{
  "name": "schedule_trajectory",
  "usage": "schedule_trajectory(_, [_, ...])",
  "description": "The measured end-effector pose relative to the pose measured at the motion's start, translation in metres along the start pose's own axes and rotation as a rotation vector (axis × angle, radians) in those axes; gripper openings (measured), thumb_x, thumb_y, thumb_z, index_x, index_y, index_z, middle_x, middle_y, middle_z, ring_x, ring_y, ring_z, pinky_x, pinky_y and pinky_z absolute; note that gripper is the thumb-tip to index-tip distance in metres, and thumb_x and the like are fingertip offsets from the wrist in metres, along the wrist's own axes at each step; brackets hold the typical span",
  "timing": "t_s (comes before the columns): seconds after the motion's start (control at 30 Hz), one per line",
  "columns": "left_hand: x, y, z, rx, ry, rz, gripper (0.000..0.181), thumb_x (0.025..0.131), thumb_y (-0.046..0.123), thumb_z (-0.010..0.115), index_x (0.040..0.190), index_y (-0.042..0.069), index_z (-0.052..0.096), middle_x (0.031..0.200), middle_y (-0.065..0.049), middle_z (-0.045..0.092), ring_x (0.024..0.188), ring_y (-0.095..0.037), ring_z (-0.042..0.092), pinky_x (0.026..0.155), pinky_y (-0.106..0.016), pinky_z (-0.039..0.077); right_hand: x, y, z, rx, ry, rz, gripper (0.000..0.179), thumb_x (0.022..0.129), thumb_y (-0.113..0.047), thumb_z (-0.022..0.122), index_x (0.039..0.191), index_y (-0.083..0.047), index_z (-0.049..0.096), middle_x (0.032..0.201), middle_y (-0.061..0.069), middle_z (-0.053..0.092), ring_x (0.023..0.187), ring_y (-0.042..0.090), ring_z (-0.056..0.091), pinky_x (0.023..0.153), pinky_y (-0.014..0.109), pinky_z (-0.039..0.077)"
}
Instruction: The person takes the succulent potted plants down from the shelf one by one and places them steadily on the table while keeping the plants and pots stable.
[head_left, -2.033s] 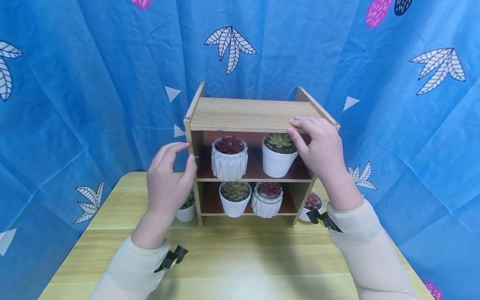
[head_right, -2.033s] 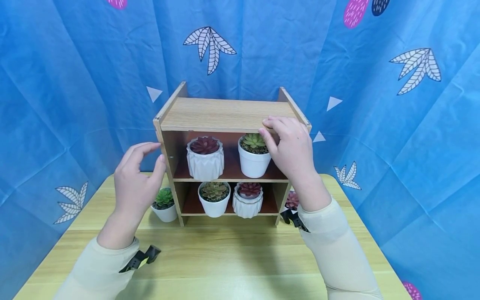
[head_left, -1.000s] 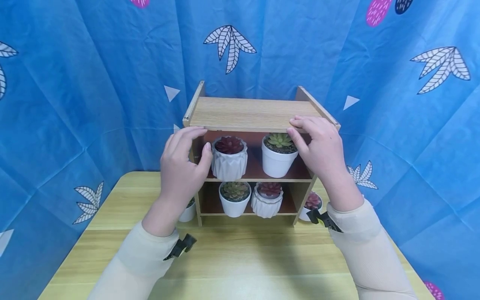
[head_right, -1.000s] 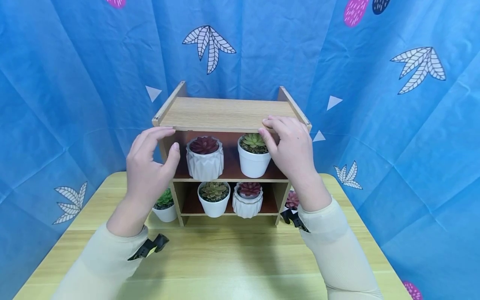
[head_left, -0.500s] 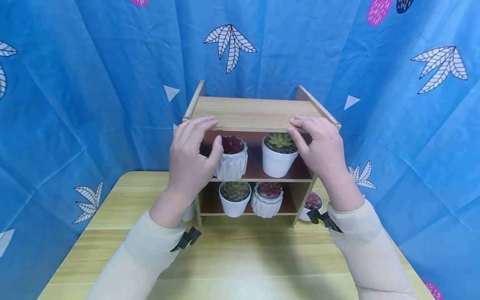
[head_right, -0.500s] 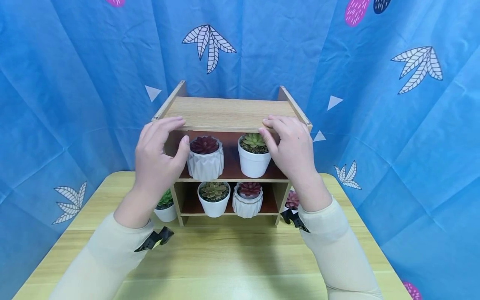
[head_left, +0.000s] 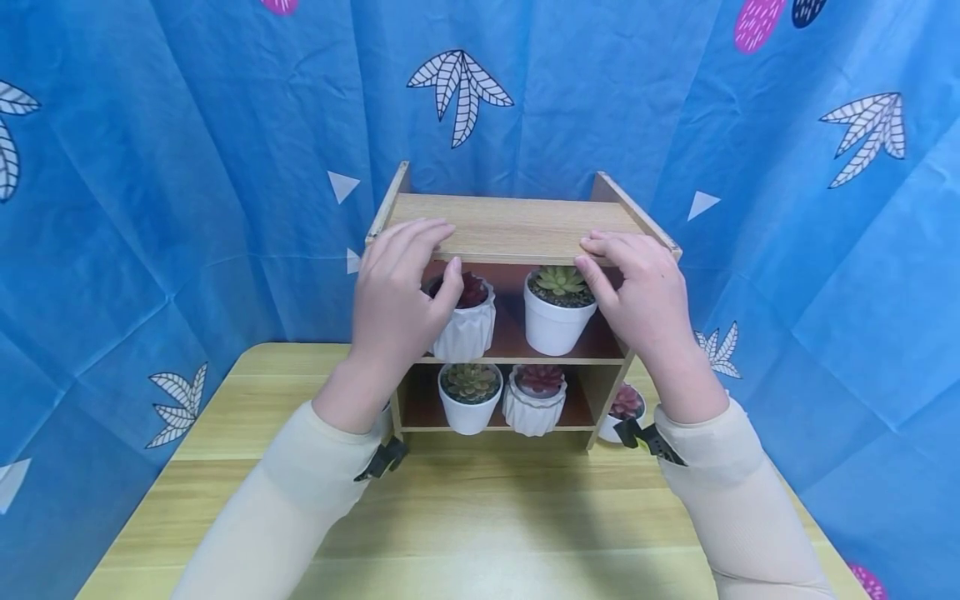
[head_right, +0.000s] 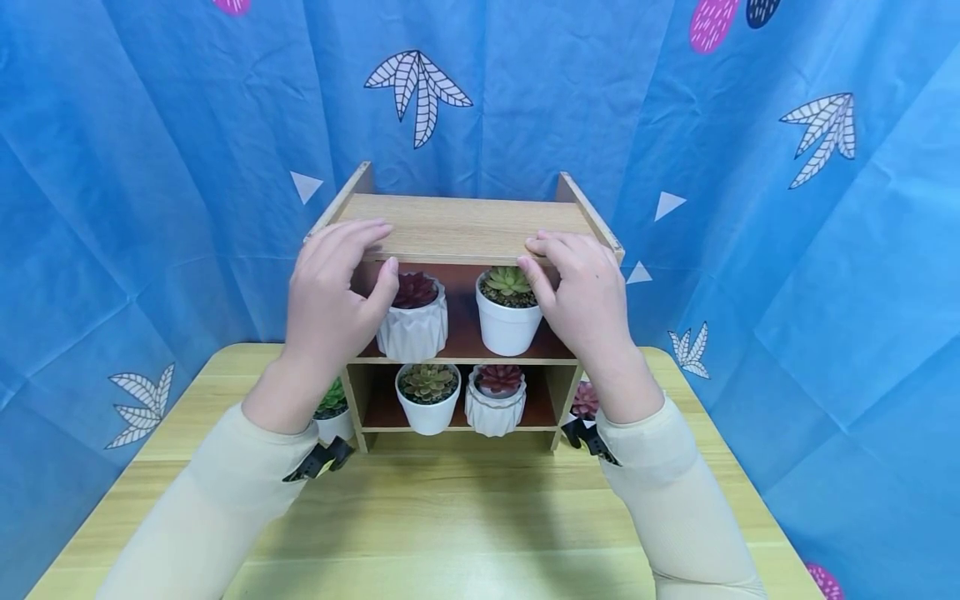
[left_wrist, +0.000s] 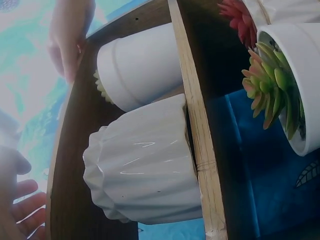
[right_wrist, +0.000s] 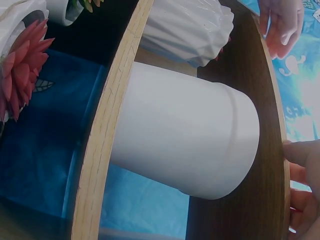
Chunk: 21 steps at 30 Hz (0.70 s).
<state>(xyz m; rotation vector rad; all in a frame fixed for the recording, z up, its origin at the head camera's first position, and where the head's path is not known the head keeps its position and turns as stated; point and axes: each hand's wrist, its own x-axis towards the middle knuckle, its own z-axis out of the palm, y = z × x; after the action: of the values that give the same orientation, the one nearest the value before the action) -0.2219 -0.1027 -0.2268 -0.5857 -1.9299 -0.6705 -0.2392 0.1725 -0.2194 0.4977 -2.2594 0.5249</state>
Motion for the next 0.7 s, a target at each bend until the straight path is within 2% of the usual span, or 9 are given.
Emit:
schedule_trajectory(0.37, [0.007, -0.002, 0.006, 0.033, -0.074, -0.009, 0.034, 0.094, 0.025, 0.063, 0.122, 0.008, 0.072, 0.128, -0.008, 0.068, 0.128, -0.026, 0.056, 0.113, -0.042, 0.038, 0.001, -0.001, 0.000, -0.004, -0.004, 0.002, 0.034, 0.096, -0.033, 0.067, 0.123, -0.013, 0.072, 0.128, 0.005, 0.068, 0.126, 0.029, 0.056, 0.110, 0.050, 0.039])
schedule_trajectory(0.7, [0.012, -0.003, 0.008, 0.102, -0.117, -0.022, 0.031, 0.096, 0.026, 0.061, 0.120, 0.011, 0.074, 0.123, -0.005, 0.070, 0.121, -0.023, 0.061, 0.106, -0.043, 0.044, 0.005, -0.004, -0.002, -0.004, -0.014, 0.011, 0.034, 0.096, -0.034, 0.067, 0.123, -0.013, 0.072, 0.128, 0.005, 0.068, 0.126, 0.029, 0.056, 0.110, 0.050, 0.039])
